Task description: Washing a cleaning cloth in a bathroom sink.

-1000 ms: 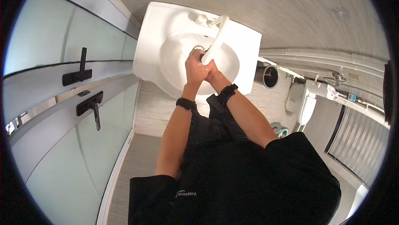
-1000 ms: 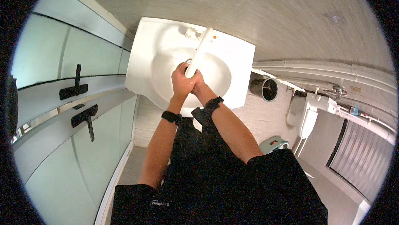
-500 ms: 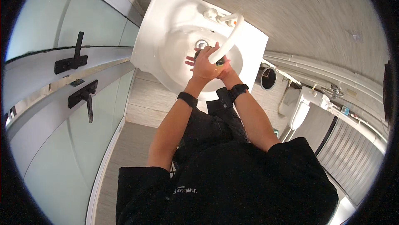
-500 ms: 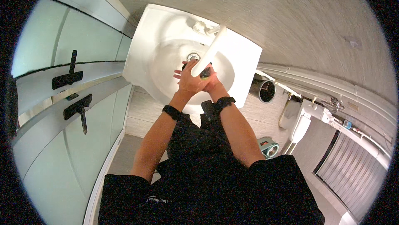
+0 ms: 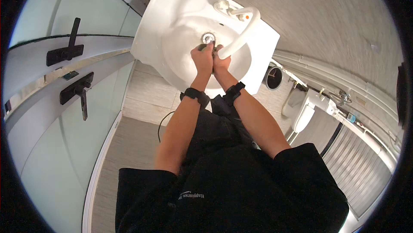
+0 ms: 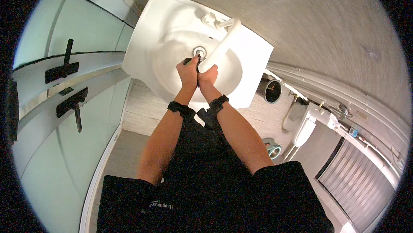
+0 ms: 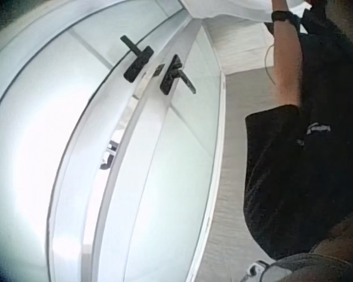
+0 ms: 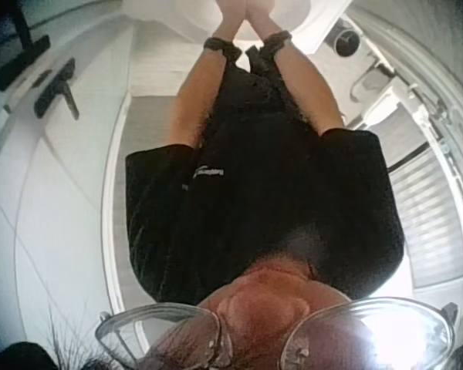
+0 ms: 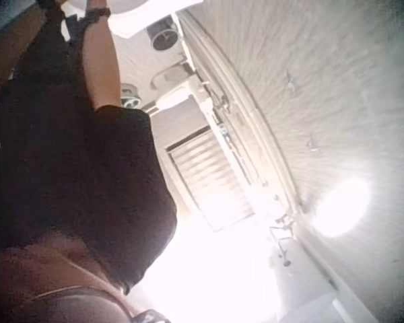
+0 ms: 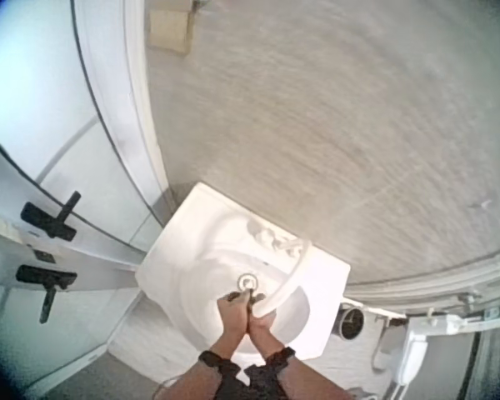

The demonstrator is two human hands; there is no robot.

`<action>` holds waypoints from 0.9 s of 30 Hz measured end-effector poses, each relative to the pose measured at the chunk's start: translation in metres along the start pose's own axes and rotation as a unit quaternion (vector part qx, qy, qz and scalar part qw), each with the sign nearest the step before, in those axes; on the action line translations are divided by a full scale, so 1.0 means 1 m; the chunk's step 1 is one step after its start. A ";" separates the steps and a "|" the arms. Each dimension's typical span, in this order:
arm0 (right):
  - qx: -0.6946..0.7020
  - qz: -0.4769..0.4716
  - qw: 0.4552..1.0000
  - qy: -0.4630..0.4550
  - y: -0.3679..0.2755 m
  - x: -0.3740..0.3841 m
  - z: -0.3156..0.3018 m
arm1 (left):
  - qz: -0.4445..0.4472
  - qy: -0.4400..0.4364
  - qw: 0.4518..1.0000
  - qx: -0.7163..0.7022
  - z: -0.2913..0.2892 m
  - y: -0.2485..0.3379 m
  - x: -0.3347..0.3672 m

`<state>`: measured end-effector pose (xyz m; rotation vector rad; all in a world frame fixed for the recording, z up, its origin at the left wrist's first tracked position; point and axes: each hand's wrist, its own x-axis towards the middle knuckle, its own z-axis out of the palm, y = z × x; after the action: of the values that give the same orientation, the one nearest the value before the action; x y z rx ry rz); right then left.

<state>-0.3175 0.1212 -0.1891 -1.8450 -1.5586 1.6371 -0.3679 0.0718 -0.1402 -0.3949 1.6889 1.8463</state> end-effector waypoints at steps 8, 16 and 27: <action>-0.354 -0.334 0.873 0.026 -0.045 -0.028 0.015 | -0.262 -0.072 0.857 -0.438 -0.025 -0.049 0.032; -0.497 -0.422 0.755 -0.061 -0.062 -0.033 0.004 | -0.289 -0.110 0.831 -0.461 -0.019 -0.046 0.025; -0.465 -0.386 0.789 -0.111 -0.052 -0.022 -0.065 | -0.185 -0.110 0.970 -0.111 -0.013 -0.006 0.030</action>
<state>-0.2883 0.1550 -0.1155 -0.9110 -3.0226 0.7122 -0.3898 0.0662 -0.1650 -0.5345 1.1725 1.7293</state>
